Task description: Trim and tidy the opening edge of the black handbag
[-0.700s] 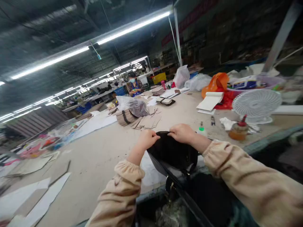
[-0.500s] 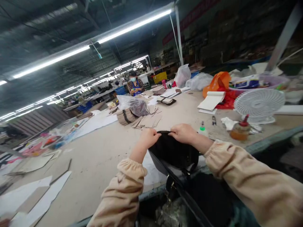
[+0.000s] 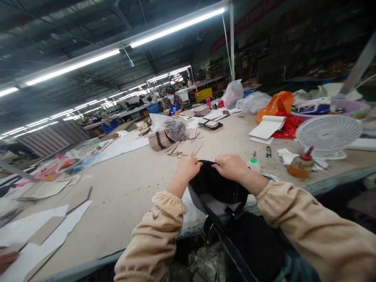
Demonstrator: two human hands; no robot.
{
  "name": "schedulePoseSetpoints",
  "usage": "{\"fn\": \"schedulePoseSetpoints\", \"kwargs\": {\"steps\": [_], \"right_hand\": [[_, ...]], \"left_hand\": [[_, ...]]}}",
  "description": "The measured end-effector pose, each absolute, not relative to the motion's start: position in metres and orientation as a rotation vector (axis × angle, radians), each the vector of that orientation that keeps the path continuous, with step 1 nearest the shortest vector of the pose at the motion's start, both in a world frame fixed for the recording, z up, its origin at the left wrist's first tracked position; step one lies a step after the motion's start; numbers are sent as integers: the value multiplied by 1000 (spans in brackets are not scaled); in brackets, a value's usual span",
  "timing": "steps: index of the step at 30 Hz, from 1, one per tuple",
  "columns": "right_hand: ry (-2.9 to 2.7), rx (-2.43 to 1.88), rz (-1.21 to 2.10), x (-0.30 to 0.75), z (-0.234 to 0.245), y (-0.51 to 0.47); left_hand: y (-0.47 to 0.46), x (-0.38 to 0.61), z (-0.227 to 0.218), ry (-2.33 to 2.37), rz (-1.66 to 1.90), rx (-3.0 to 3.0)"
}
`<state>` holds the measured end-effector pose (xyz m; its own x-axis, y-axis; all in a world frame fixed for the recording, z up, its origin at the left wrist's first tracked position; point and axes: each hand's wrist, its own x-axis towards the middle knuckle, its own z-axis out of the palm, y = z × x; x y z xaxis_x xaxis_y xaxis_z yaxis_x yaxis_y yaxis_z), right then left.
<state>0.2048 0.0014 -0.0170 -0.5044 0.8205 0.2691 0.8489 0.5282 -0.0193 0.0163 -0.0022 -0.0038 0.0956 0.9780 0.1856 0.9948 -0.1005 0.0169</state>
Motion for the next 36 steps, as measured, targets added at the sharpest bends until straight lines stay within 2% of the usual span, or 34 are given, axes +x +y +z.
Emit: {"fn": "schedulePoseSetpoints", "kwargs": {"steps": [12, 22, 36], "right_hand": [[-2595, -1431, 134, 203, -4, 10], [-2569, -1484, -20, 174, -8, 9], [-2534, -1453, 41, 160, 2, 9]], "left_hand": [[-5, 18, -3, -2036, -209, -2237], [-4, 17, -7, -2044, -195, -2191], [-3, 16, -8, -2086, -256, -2202]]}}
